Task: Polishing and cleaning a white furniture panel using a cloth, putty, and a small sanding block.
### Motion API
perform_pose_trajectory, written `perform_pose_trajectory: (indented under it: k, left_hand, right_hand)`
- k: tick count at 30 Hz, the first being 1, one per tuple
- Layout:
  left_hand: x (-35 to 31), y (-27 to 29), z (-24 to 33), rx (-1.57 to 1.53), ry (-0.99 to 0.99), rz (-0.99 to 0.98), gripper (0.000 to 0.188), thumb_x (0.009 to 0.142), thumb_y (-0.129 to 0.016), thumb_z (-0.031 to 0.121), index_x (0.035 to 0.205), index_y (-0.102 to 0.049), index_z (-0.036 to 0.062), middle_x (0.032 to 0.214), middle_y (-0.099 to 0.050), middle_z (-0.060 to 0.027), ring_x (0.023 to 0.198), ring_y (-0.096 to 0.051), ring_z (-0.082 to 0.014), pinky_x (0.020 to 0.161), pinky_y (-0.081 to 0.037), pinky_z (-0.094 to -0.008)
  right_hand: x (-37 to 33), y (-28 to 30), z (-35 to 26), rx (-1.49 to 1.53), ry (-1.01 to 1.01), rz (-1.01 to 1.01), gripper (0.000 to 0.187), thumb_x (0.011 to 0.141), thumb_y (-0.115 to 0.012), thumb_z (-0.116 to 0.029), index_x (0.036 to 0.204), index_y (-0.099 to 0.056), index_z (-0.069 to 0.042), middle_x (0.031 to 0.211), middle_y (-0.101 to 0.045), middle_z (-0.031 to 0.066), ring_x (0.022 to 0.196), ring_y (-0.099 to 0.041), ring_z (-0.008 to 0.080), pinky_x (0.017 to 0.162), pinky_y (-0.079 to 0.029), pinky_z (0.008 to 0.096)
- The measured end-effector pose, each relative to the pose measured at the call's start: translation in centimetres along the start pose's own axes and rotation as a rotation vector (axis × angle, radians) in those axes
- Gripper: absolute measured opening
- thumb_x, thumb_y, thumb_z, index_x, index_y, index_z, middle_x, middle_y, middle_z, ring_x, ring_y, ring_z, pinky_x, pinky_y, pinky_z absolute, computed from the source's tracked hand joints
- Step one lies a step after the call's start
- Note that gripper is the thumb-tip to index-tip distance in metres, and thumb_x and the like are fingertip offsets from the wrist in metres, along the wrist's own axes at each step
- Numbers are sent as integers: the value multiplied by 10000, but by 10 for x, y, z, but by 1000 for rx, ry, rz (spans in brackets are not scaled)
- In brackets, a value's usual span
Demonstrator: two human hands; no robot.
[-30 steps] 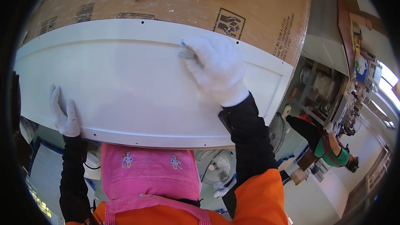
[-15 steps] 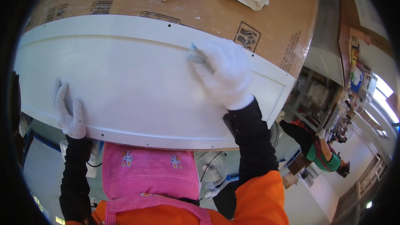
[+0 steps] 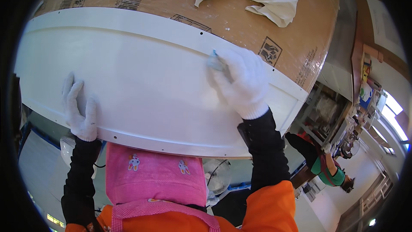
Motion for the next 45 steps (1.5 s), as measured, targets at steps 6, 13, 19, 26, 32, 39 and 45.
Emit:
perform_pose_trajectory:
  k: [6,13,19,26,32,39,45]
  left_hand:
    - [1,1,2,-3,22,-8,418,817,-686,57,1231,-634,26,1473,-509,-272,1393,-454,-428,1139,-374,-505]
    - [23,61,63,-985,19,-260,258,1031,-561,322,879,-585,114,852,-563,-25,912,-564,-236,1076,-378,-464]
    - [24,77,142,-925,-382,-636,249,1029,-563,318,880,-585,120,851,-563,-23,903,-565,-233,1056,-386,-459]
    - [17,100,132,-887,-495,-708,238,1027,-566,314,881,-586,126,850,-563,-21,892,-567,-228,1034,-395,-454]
    - [22,125,85,-872,-478,-697,229,1025,-568,310,882,-586,132,849,-563,-19,883,-568,-225,1015,-403,-449]
    - [32,138,41,-823,-442,-702,219,1023,-571,306,883,-587,138,848,-564,-17,872,-570,-220,992,-412,-443]
    - [45,144,33,-802,-430,-696,210,1022,-573,302,884,-587,144,847,-564,-15,863,-572,-217,973,-420,-438]
  right_hand:
    - [74,-40,-68,75,164,3,375,757,-814,-115,1100,-664,-126,998,-693,82,904,-665,289,792,-516,384]
    - [21,-20,-29,16,31,-59,387,766,-806,-126,1125,-662,-138,1019,-693,74,949,-664,284,815,-501,394]
    - [108,-79,-116,74,224,8,321,776,-808,-160,1060,-659,-138,945,-677,52,879,-658,273,769,-504,391]
    - [115,-84,-125,-32,186,-90,384,769,-818,-120,1125,-675,-120,976,-692,82,895,-675,291,779,-519,381]
    - [124,-88,-131,-86,34,-95,337,779,-823,-114,1089,-692,-127,1007,-704,69,872,-666,269,779,-503,369]
    - [184,-133,-196,-11,139,-30,338,784,-810,-109,1098,-684,-125,1009,-709,61,871,-663,257,776,-498,368]
    - [114,-76,-128,-128,25,-114,357,773,-813,-90,1103,-677,-108,996,-709,70,891,-661,265,781,-497,379]
Point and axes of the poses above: each hand's wrist, its own x-axis towards the middle knuckle, its own y-axis out of the back of the hand, z = x × y, the point moved 9 cm from there along x, towards the middle knuckle
